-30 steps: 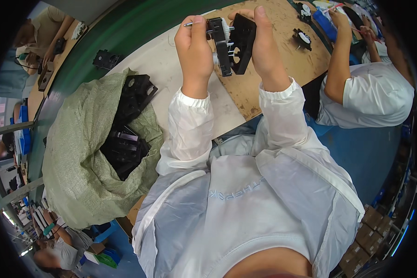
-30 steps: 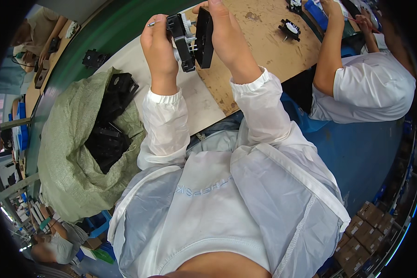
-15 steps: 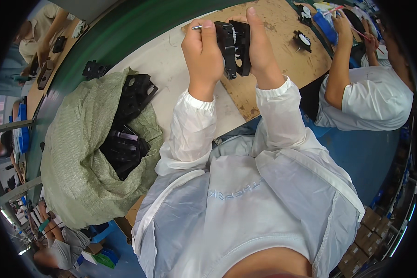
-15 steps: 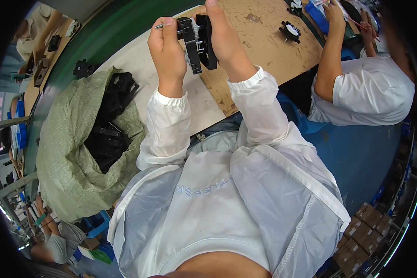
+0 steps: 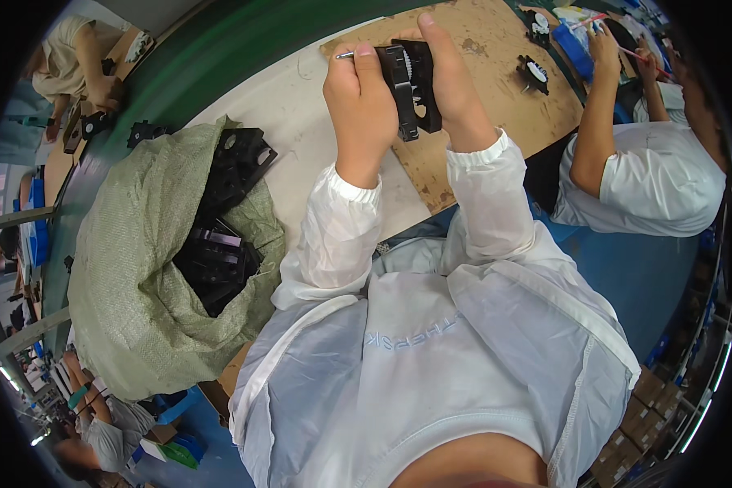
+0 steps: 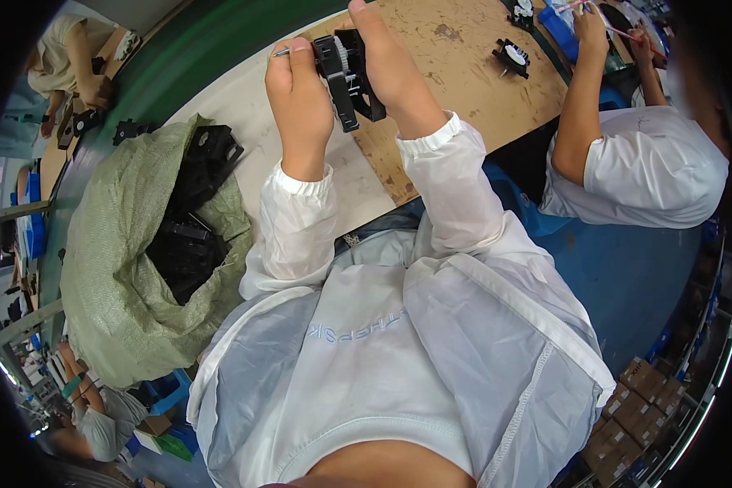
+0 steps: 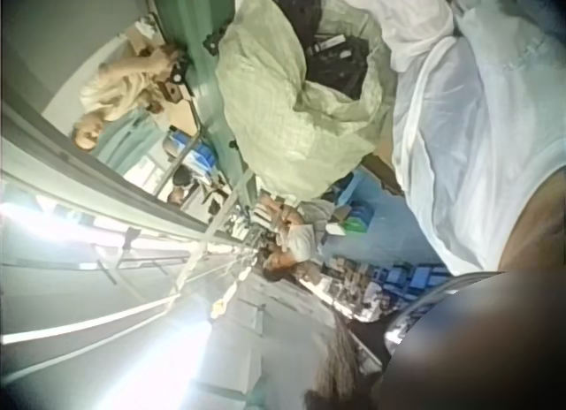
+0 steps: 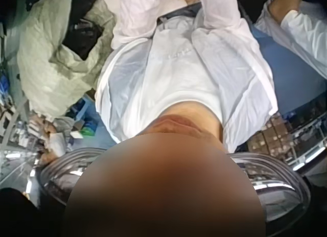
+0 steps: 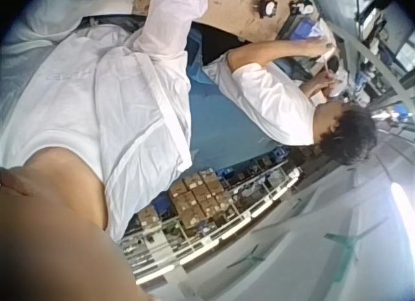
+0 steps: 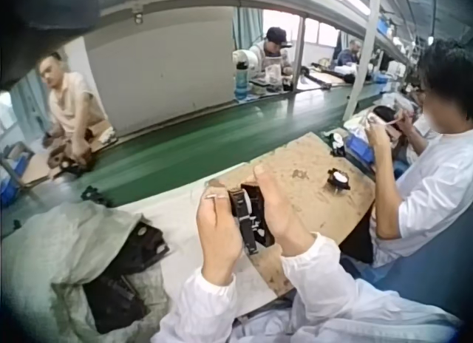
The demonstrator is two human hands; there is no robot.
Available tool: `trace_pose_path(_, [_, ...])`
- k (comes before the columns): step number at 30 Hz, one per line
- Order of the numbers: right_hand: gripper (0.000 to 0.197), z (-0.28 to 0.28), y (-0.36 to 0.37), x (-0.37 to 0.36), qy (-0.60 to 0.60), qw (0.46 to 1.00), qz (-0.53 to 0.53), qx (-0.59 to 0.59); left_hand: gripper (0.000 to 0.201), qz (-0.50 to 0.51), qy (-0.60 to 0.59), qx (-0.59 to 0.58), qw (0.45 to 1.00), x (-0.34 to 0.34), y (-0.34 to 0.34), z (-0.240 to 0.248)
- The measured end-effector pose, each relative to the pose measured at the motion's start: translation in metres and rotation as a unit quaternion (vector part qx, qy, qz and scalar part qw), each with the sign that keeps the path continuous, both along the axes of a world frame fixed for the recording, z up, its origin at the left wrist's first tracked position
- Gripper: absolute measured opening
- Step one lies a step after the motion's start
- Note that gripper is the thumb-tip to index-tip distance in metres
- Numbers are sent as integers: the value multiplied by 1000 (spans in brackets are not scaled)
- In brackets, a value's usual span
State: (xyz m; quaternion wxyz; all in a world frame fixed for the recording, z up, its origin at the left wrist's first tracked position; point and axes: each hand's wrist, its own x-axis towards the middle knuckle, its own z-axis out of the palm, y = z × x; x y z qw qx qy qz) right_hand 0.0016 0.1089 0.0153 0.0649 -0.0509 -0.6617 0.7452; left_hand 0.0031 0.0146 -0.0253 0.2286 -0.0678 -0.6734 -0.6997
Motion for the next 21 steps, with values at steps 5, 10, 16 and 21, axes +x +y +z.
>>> trace_pose_path(5, [53,-2,-1,-3,-15,1000,18,-21,25,2,-40,9,999,3,-3,6])
trace_pose_path(10, [52,-6,3,-7,-22,995,90,-22,25,57,31,-27,998,10,-4,6])
trace_pose_path(16, [52,-19,3,-8,39,998,36,23,24,15,-35,11,999,7,-5,3])
trace_pose_path(21, [48,-32,2,-13,10,996,94,-4,24,15,-11,6,1000,5,-3,0])
